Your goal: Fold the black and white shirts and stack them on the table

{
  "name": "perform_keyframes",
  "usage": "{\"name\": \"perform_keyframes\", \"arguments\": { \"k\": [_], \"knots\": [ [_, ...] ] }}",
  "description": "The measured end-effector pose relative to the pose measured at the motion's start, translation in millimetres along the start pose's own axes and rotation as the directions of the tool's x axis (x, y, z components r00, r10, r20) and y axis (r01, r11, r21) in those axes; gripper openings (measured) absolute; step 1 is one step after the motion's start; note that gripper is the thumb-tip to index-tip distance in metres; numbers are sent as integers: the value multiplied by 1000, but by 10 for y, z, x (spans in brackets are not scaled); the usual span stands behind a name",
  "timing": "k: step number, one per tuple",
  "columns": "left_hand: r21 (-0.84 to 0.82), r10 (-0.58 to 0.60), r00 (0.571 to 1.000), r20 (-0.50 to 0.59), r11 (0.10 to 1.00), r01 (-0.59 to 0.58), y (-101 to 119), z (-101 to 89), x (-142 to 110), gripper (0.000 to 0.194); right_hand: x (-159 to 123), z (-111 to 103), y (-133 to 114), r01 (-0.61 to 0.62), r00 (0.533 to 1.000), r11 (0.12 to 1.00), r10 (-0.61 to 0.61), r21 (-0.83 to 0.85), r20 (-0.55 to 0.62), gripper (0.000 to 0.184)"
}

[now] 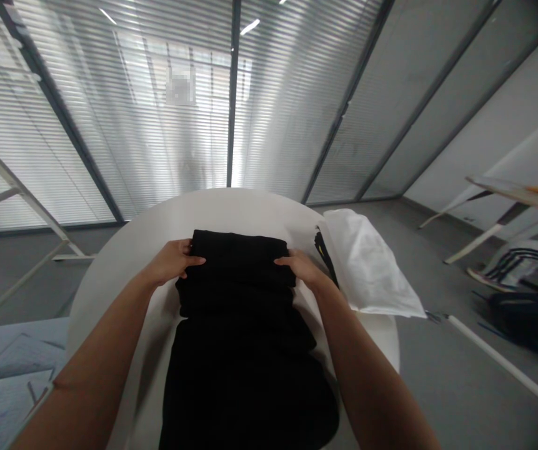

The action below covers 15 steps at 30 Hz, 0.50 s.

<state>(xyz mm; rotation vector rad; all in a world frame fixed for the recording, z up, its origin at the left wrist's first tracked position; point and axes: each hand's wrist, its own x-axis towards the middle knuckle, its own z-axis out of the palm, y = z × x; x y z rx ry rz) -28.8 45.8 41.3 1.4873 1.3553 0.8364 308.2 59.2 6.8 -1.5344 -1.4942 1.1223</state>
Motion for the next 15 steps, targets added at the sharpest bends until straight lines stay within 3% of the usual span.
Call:
{"name": "perform_keyframes", "arguments": {
  "k": [5, 11, 15],
  "knots": [
    [-153, -52, 998, -47, 987, 44, 5, 18, 14, 46, 87, -11, 43, 83, 987, 977, -108, -198, -118, 9],
    [-386, -58, 998, -12, 921, 49, 15, -68, -2, 50, 61, -64, -95, 109, 982, 994, -108, 0, -152, 26],
    [-416, -38, 998, -44, 909, 16, 15, -110, -7, 50, -38, -6, -179, 113, 976, 974, -73, 194, -205, 35]
  ]
}}
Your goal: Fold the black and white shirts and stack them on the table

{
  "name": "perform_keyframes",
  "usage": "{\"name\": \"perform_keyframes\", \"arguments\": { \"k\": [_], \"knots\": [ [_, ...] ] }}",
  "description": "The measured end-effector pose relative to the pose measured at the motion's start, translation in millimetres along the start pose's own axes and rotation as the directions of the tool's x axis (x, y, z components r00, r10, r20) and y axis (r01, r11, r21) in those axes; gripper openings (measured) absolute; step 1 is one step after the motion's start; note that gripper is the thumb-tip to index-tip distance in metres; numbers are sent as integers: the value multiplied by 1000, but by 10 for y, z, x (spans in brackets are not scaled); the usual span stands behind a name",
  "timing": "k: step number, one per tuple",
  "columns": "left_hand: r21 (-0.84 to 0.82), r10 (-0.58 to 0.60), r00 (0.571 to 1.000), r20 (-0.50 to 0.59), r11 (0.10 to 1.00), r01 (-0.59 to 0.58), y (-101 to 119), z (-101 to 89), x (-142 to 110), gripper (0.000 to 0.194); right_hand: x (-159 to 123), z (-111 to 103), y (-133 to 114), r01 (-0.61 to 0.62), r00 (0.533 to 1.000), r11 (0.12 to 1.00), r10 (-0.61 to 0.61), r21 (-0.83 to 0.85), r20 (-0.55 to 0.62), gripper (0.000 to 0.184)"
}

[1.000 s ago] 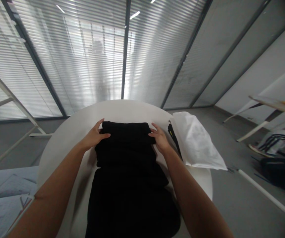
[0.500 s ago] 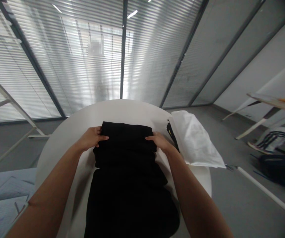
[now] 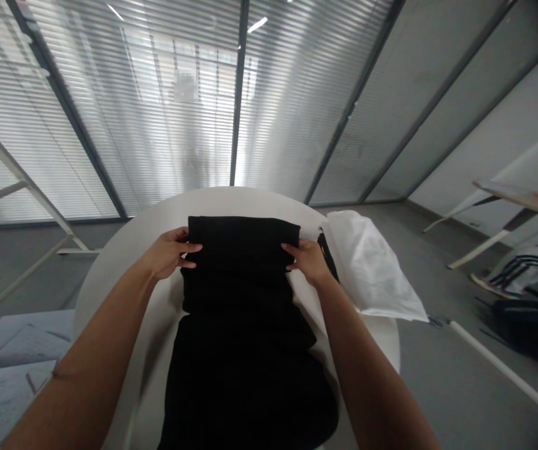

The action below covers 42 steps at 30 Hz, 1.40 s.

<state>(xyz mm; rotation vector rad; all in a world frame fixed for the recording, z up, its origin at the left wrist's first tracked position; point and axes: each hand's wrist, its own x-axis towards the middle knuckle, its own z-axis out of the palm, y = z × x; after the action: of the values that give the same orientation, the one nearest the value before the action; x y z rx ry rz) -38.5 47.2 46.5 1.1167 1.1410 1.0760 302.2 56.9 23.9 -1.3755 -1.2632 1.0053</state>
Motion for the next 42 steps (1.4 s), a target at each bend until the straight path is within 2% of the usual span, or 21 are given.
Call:
{"name": "perform_keyframes", "arguments": {
  "k": [4, 9, 13, 15, 23, 26, 29, 31, 34, 37, 39, 42],
  "knots": [
    [-7, 108, 984, -140, 994, -110, -37, 22, 50, 45, -42, 109, 66, 73, 997, 957, -73, 281, -13, 34],
    [-141, 318, 908, -274, 920, -365, -172, 63, 170, 33, -6, 219, 162, 224, 974, 843, -217, 490, -73, 25],
    [20, 476, 818, -322, 868, -497, -284, 38, 264, 32, 2, 226, 160, 240, 970, 805, -221, 542, -102, 28],
    [93, 518, 799, -304, 851, -517, -309, 21, 284, 33, 7, 216, 171, 243, 970, 799, -216, 550, -116, 28],
    [167, 515, 842, -163, 855, -490, -317, -2, 255, 29, 83, 187, 349, 168, 985, 747, -145, 643, -88, 16],
    [259, 511, 850, -126, 844, -469, -302, -14, 251, 32, 100, 191, 380, 148, 989, 761, -118, 632, -90, 17],
    [429, 492, 861, -128, 810, -399, -248, -10, 229, 34, 115, 202, 398, 135, 991, 789, -99, 599, -93, 16],
    [485, 434, 887, -157, 817, -313, -203, 10, 202, 34, 128, 206, 416, 133, 991, 797, -103, 589, -84, 15],
    [373, 322, 924, -208, 899, -230, -159, 54, 162, 36, 151, 202, 452, 137, 991, 795, -116, 591, -73, 14],
    [85, 246, 944, -219, 969, -233, -168, 89, 148, 34, 166, 190, 478, 120, 993, 794, -108, 596, -57, 14],
    [-91, 229, 952, -205, 963, -252, -204, 96, 160, 30, 166, 185, 482, 111, 993, 797, -112, 593, -35, 14],
    [-158, 303, 936, -181, 930, -332, -283, 89, 199, 31, 154, 187, 470, 156, 985, 813, -169, 562, -29, 11]
  ]
}}
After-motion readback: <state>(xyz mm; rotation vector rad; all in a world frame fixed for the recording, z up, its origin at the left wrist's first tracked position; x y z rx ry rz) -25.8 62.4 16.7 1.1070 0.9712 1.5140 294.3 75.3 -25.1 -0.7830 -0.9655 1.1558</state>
